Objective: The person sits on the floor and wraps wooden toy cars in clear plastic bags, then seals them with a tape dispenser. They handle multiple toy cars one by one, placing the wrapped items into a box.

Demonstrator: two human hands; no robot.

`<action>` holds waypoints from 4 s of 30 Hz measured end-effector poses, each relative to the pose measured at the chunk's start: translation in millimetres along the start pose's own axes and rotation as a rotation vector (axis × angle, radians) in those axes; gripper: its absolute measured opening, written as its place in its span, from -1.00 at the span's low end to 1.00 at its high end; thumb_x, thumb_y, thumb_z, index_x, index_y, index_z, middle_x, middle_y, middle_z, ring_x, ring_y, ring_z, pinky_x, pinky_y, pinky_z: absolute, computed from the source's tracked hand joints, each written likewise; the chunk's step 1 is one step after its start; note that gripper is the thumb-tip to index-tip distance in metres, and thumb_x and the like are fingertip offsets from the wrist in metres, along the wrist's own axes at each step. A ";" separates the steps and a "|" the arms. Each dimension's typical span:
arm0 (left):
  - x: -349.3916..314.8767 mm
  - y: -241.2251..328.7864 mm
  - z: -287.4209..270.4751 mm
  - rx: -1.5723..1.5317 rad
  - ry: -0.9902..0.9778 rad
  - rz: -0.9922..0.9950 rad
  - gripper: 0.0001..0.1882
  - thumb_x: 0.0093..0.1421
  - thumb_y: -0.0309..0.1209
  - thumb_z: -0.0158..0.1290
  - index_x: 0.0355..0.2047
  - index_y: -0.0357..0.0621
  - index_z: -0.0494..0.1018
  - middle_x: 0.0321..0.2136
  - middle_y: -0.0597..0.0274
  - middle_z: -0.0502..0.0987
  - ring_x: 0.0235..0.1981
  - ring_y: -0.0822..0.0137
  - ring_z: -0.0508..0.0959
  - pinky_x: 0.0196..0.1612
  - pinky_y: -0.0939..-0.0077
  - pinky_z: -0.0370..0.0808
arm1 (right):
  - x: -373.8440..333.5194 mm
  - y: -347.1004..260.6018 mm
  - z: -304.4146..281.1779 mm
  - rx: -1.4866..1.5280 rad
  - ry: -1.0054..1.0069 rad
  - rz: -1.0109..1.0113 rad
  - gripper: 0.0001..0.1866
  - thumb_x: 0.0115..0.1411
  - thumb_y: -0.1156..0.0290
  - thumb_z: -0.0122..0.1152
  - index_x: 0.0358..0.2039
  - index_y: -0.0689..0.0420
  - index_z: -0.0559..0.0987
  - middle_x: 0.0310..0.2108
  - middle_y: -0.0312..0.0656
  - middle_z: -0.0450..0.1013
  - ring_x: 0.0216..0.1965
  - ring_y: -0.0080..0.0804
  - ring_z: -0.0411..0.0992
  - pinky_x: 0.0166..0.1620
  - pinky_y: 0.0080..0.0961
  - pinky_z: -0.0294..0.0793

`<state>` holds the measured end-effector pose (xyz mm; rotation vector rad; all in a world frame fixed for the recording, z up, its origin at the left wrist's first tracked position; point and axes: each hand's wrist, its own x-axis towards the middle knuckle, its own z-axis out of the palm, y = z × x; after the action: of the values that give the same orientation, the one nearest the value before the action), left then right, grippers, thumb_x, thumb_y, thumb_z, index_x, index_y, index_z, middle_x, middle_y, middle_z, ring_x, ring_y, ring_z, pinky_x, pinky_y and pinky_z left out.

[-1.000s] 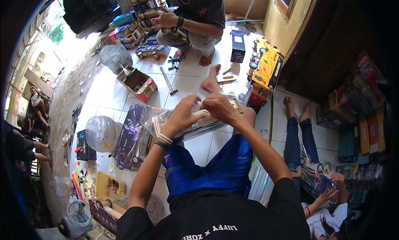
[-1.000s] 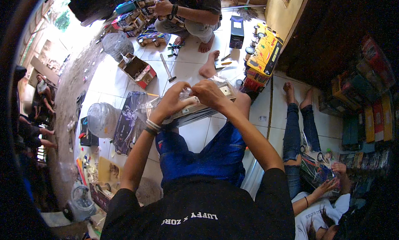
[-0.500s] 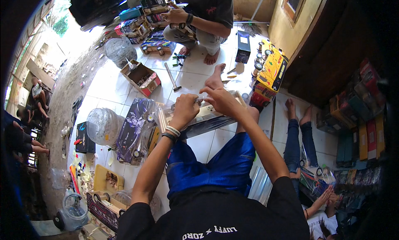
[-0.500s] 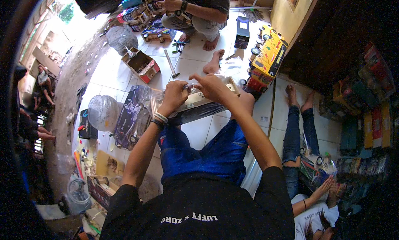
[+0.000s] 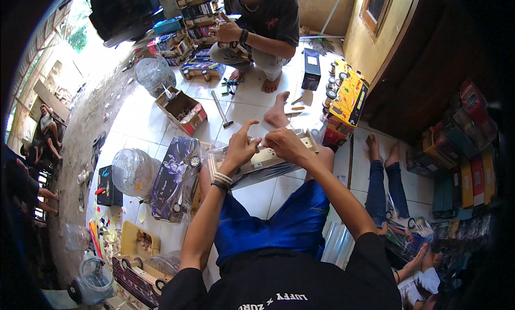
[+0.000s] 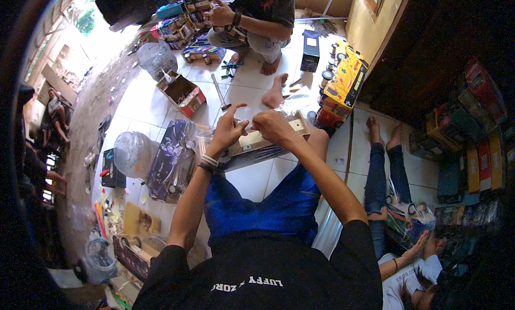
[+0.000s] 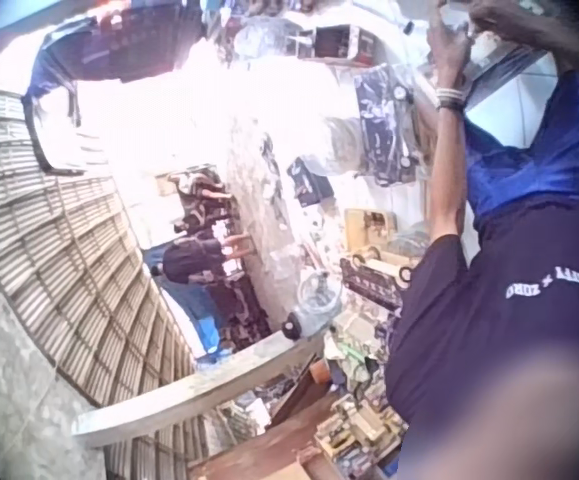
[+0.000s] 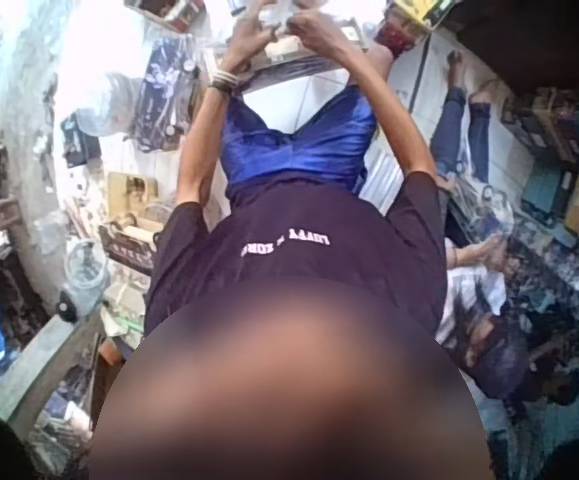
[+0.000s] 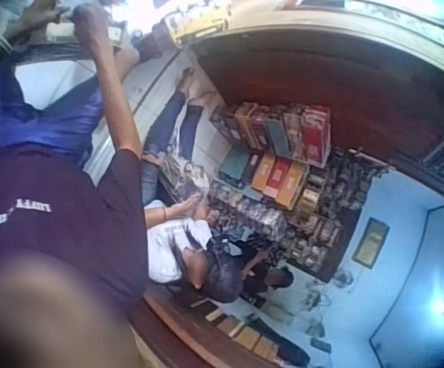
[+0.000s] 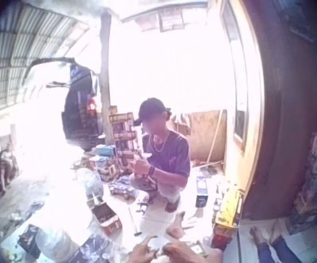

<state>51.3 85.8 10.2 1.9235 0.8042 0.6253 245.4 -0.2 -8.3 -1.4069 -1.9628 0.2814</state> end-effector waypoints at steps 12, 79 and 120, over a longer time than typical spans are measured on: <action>-8.4 -8.4 32.0 0.523 0.157 0.154 -0.84 0.32 -0.43 0.05 -0.15 -0.24 0.49 -0.41 -0.21 0.63 -0.30 -0.25 0.65 -0.18 -0.07 0.57 | 4.0 10.2 14.1 -0.031 -0.044 0.193 -0.71 0.34 0.30 0.22 -0.45 0.21 0.67 -0.45 0.17 0.56 -0.35 0.25 0.55 -0.22 0.11 0.47; -30.2 -22.4 91.6 0.412 0.453 0.077 -0.86 0.15 -0.48 0.15 -0.47 -0.31 0.61 -0.42 -0.20 0.60 -0.30 -0.24 0.60 -0.13 -0.10 0.51 | 158.6 32.6 -2.8 -0.512 -0.763 0.668 -0.48 -0.05 0.17 0.28 -0.04 -0.02 0.79 0.02 -0.14 0.68 0.14 -0.04 0.59 0.24 0.70 -0.12; 12.4 -30.3 46.9 0.660 0.033 -0.270 -0.72 0.08 -0.26 0.18 -0.39 -0.18 0.77 -0.36 -0.24 0.71 -0.20 -0.14 0.71 0.21 0.11 0.40 | -147.0 -188.1 3.9 -0.146 0.310 0.594 -0.42 -0.05 0.64 0.32 0.08 0.16 0.56 0.15 -0.01 0.48 -0.22 0.15 0.64 -0.14 -0.06 0.66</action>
<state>84.0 79.6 -36.4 2.3242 1.3892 0.2336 127.5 -204.1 30.6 -1.9805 -1.3072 0.1709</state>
